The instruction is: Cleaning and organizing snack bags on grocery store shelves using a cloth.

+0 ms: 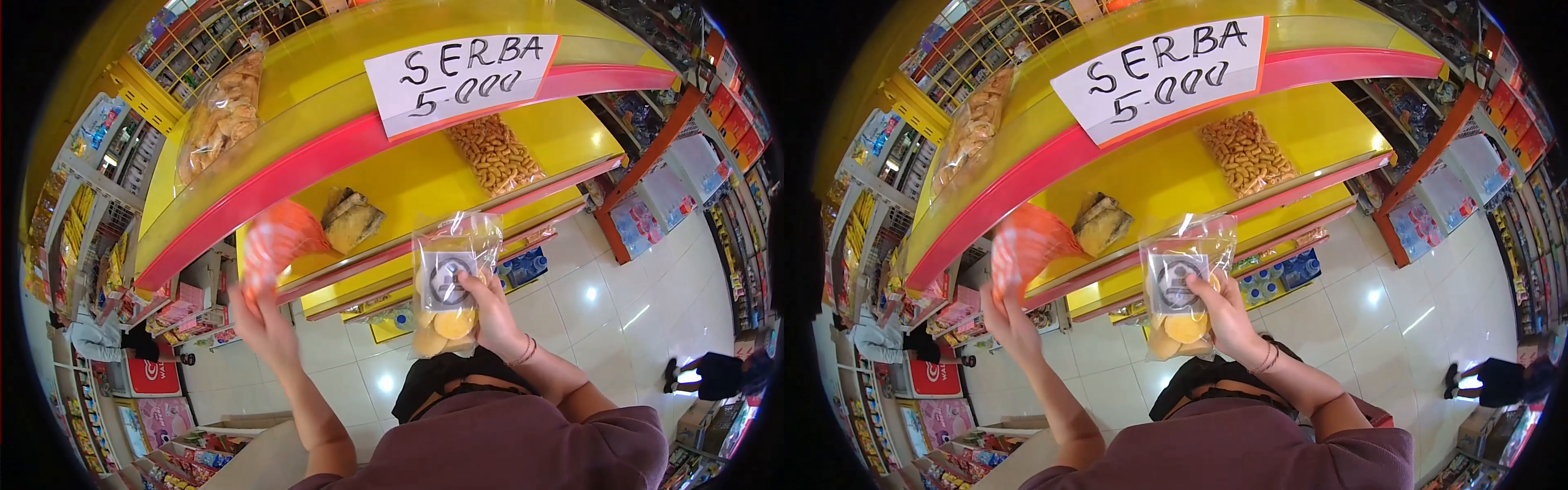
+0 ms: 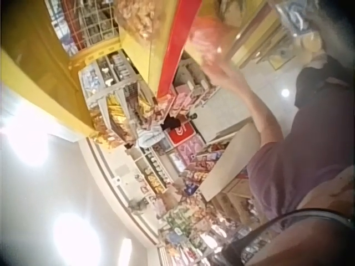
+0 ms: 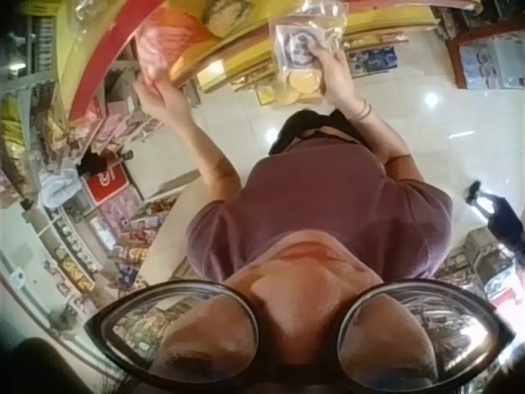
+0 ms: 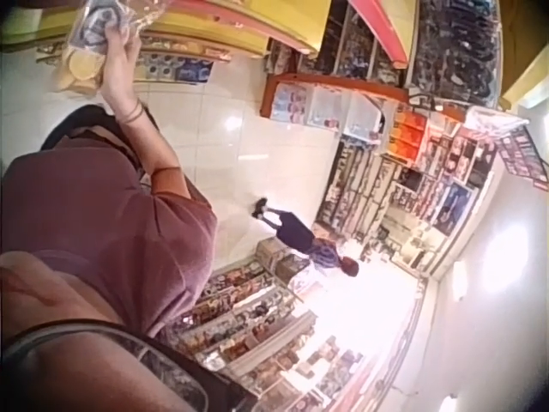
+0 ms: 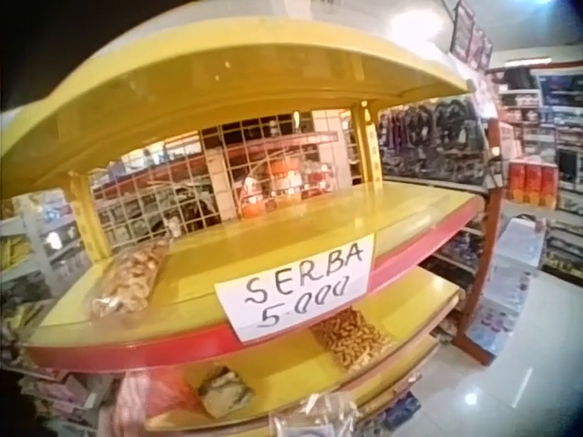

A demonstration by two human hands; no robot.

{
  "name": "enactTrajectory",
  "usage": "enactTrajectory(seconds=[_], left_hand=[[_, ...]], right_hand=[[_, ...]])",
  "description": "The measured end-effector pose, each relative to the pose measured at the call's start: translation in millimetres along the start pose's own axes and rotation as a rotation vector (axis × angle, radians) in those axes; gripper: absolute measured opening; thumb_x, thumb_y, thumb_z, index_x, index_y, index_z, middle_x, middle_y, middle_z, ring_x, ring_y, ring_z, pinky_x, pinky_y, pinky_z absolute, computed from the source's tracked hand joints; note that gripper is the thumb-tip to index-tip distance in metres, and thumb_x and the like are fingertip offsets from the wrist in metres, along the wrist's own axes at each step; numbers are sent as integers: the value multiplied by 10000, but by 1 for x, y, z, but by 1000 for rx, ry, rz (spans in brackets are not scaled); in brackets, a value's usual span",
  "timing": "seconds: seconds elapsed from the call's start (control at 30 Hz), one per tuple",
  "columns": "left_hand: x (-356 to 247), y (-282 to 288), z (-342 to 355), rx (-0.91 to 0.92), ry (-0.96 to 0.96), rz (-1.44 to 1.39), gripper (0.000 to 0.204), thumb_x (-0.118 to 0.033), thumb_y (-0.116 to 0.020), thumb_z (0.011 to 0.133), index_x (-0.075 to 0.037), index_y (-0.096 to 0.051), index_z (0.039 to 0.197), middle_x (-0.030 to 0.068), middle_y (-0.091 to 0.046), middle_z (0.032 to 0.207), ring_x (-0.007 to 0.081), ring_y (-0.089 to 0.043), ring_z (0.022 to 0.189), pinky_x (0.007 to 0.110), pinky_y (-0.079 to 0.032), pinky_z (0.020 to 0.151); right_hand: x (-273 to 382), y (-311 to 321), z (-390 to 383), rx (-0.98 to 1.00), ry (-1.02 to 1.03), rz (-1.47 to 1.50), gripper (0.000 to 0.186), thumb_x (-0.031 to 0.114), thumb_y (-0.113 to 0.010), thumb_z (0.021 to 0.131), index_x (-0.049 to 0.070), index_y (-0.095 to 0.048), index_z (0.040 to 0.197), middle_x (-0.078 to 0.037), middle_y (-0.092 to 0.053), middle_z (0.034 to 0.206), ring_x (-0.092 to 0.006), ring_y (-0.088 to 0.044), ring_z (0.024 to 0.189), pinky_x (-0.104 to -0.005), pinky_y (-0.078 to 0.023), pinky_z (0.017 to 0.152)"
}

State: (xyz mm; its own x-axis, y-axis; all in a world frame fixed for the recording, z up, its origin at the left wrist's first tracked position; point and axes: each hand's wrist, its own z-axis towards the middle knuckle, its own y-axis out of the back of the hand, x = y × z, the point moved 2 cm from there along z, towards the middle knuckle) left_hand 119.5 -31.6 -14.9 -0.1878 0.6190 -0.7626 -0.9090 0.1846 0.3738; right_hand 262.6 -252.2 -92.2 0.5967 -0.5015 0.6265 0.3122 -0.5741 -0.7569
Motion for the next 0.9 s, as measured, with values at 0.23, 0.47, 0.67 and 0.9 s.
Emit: enactTrajectory(seconds=[0.23, 0.47, 0.67, 0.9], left_hand=[[-80, -43, -104, 438, -523, 107, 535, -348, -796, 581, -255, -654, 1088, 143, -435, 1315, 317, -443, 1138, 453, -210, 979], [-58, -84, -76, 423, -724, -113, 548, -366, -706, 676, -251, -595, 1201, 229, -316, 1410, 434, -342, 1251, 615, -253, 997], [-60, -93, -92, 477, -1029, 228, 514, -288, -616, 746, -183, -567, 1247, 167, -390, 1378, 425, -339, 1264, 507, -320, 1012], [-83, -110, -84, 580, -575, 73, 631, -313, -681, 675, -178, -536, 1275, 119, -334, 1434, 434, -278, 1303, 527, -304, 1032]], right_hand=[[-9, -7, -13, 140, 31, -147, 412, 46, -634, 833, -4, -494, 1218, -81, -566, 1167, -128, -543, 1036, -274, -460, 877], [12, -11, -22, 367, 21, -289, 398, 176, -480, 933, -1, -442, 1287, -81, -556, 1209, -133, -525, 1082, -290, -420, 933], [21, 2, -14, 23, -216, -45, 391, 227, -339, 978, -5, -429, 1280, -121, -526, 1244, -173, -537, 1087, -304, -447, 919], [29, 4, -9, 113, -207, -57, 447, 276, -367, 967, -3, -392, 1315, -139, -491, 1296, -225, -492, 1176, -367, -397, 1004]])
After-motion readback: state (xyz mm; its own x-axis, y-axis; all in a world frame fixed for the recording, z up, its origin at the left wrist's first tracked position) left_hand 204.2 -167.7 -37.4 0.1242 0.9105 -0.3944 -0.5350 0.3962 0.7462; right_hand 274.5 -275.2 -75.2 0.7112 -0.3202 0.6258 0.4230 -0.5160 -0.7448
